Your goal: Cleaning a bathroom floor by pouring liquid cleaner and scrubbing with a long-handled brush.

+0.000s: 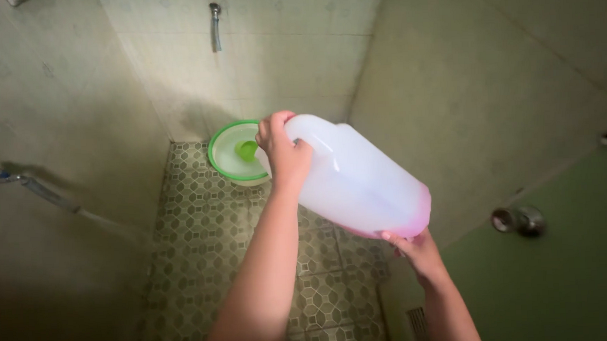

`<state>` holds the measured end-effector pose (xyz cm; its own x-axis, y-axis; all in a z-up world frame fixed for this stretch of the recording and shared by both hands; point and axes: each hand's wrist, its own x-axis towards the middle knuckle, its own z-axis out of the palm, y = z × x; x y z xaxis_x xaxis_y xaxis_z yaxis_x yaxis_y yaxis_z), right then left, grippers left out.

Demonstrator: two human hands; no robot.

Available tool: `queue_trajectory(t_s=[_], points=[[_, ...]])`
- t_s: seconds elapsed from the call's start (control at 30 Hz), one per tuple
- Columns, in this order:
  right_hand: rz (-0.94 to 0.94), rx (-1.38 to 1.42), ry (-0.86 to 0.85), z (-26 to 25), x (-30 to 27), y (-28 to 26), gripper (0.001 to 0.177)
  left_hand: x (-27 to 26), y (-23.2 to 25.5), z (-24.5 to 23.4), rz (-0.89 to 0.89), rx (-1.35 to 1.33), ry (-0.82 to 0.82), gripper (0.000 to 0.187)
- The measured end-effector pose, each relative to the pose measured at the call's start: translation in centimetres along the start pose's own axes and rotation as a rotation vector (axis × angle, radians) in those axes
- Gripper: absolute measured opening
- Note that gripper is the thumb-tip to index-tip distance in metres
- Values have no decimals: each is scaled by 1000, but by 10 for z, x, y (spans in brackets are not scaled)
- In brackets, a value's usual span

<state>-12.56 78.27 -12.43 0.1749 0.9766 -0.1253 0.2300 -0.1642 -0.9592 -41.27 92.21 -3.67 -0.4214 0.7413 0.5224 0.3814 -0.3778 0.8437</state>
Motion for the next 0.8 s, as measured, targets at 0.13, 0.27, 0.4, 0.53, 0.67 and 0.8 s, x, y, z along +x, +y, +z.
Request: queue_trajectory(t_s=[0.13,0.27,0.4,0.53,0.67,0.8], points=[[-36,26,-2,27,36,-20,79,35,-20,-2,-72,86,-39,51],[-49,-68,-29,38,70,-41,83,61,-64,5,-240,84,-111,55],[-88,-121,-72,39,118,-50,80,90,-91,8,-262,37,-182,55],[-84,-187,-79,34,182,-61,77,119,-104,18,-303,-32,-225,54],[-106,-241,-117,23,263,-82,76,148,-121,57,-320,-102,-78,54],[-139,-301,-173,24,348,-121,74,172,-131,98,-535,-124,152,50]])
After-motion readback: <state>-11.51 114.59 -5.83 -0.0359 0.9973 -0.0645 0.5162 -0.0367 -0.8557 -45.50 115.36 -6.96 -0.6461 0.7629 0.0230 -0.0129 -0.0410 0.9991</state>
